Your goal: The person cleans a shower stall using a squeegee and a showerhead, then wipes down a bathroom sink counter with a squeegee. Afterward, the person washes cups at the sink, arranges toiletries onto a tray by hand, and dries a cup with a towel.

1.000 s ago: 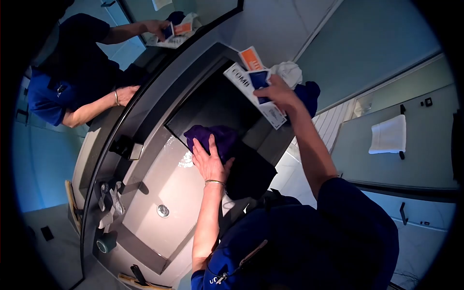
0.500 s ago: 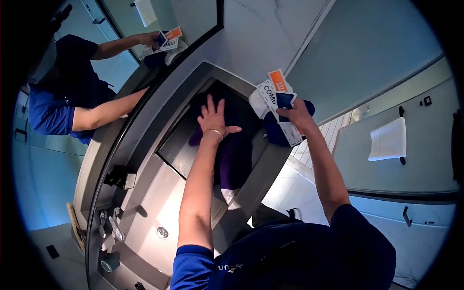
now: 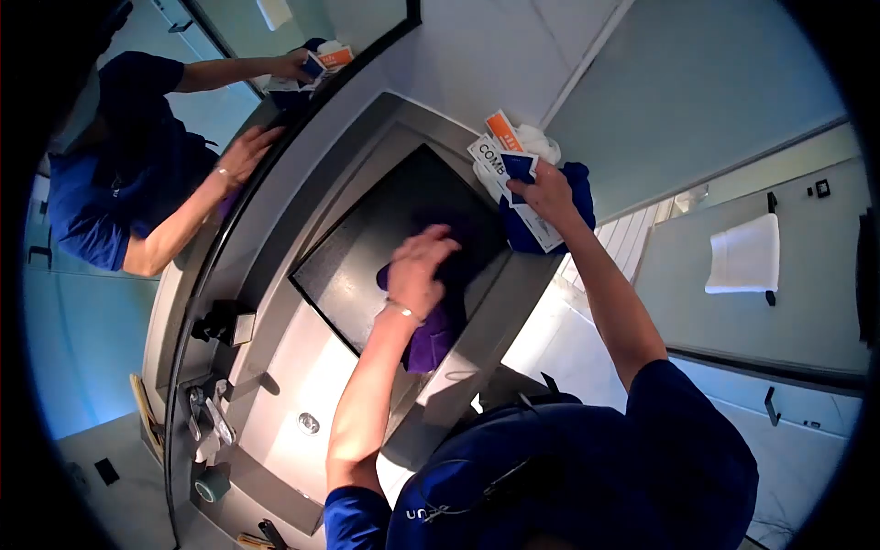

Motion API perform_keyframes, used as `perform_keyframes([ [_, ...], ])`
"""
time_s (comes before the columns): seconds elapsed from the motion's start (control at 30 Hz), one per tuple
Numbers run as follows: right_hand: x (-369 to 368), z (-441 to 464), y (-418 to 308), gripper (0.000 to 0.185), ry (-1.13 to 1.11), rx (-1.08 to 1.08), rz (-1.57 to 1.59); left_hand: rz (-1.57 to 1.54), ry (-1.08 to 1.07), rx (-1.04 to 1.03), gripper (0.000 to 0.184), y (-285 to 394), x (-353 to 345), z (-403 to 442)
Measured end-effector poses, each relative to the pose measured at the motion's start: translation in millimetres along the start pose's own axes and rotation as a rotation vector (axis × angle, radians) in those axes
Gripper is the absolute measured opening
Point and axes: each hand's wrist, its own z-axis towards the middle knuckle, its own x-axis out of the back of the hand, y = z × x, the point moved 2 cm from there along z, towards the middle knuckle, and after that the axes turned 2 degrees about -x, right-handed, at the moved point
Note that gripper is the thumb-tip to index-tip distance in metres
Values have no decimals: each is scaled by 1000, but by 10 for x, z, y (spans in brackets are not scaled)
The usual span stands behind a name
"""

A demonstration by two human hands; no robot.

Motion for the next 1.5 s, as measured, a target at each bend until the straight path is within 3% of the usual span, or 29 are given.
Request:
perform_keyframes([
  [0.07,6,-27,17,42,-33,-14,40,-3,189,170,50,262,299,-215],
  [0.13,-15,-5,77,42,-22,3,36,55,146,209,52,363,317,-559],
  [0.2,11,-10,52,42,-31,-23,0,133,-163,377,55,392,101,-852],
  [0.27,33,-30,-11,42,-67,-68,9,229,-140,358,59,451,8,-885],
  [0.33,-31,20,119,41,-38,10,-1,181,-23,343,61,294,-75,-821],
  [0.4,98,-77,-197,39,-22,32,-130,225,59,413,57,202,-201,-704],
  [0.43,57,-86,-227,38,51,145,-92,245,121,409,56,141,-265,-633],
  [0.47,17,-137,-377,38,6,199,-13,258,172,403,55,66,-307,-594],
  [0.53,-11,-277,-734,37,-78,283,137,-35,389,371,51,-152,-212,-474],
  [0.6,-161,-306,-883,36,-258,211,336,60,525,376,47,-271,93,-457],
  [0.67,-320,-270,-803,37,-287,160,391,132,595,416,44,-248,522,-613],
  [0.8,-654,-263,-722,41,-411,57,176,355,342,509,43,-193,547,-1176],
  [0.87,-947,-228,-636,46,-383,96,-195,240,169,456,41,81,477,-1222],
  [0.9,-1056,-208,-613,50,-392,-15,-205,208,94,453,42,196,441,-1246],
  [1.0,-1119,-137,-566,47,-388,-75,-136,302,-101,548,47,497,410,-1320],
  [1.1,-1132,-71,-497,41,-450,2,-14,103,6,627,48,420,433,-1412],
  [1.2,-1102,-56,-463,42,-610,-71,439,214,-37,734,48,395,341,-1271],
  [1.23,-1107,54,-484,38,-628,-139,240,229,-49,800,51,402,293,-1248],
  [1.37,-843,184,-602,52,-727,-318,163,223,117,736,55,441,209,-1373],
  [1.5,-595,201,-815,42,-708,-279,432,242,133,719,58,478,208,-1408],
])
